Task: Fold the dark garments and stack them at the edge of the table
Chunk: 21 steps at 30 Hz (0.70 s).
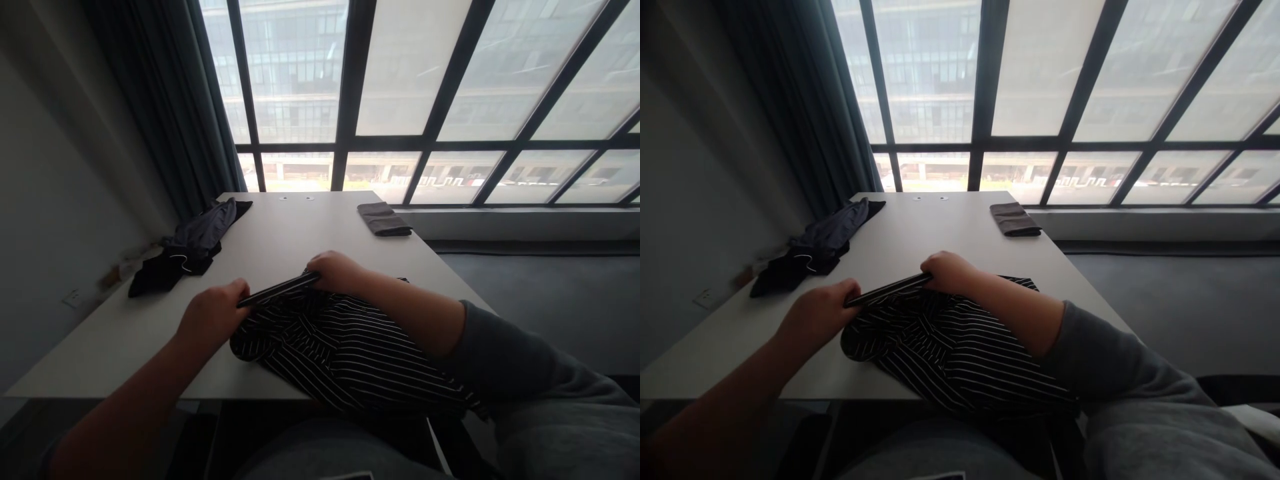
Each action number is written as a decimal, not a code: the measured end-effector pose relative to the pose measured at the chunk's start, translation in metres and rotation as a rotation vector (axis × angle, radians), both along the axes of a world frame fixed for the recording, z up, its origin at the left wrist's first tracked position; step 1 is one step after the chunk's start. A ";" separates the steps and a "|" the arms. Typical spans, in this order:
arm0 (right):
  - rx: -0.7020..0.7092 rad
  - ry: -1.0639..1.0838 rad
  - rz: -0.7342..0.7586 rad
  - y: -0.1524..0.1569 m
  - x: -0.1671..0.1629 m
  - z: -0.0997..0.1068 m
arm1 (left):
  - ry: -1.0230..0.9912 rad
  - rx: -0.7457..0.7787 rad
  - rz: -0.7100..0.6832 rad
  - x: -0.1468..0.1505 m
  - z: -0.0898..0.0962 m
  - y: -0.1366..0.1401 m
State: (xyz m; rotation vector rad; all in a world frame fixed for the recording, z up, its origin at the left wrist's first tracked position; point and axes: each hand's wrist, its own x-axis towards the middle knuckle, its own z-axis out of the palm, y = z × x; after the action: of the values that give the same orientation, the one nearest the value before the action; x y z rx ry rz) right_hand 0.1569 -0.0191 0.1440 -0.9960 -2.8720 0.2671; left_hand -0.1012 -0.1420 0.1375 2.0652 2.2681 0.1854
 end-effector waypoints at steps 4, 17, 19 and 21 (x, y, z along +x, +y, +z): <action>0.244 -0.009 -0.246 0.004 -0.016 0.072 | 0.104 0.119 0.086 -0.012 0.066 0.031; 0.023 0.186 -0.473 0.020 -0.005 0.186 | 0.123 0.298 0.116 -0.016 0.194 0.088; 0.166 0.300 -0.526 0.026 -0.012 0.184 | 0.264 0.330 0.151 -0.002 0.196 0.084; 0.055 0.446 -0.527 0.025 -0.020 0.182 | 0.307 0.376 0.193 0.008 0.198 0.081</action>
State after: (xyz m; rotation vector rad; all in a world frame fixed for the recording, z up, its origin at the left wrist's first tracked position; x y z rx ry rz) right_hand 0.1367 0.0057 0.3265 -1.4194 -2.1271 0.3131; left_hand -0.0931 -0.0610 0.3358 2.1647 2.8085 0.3522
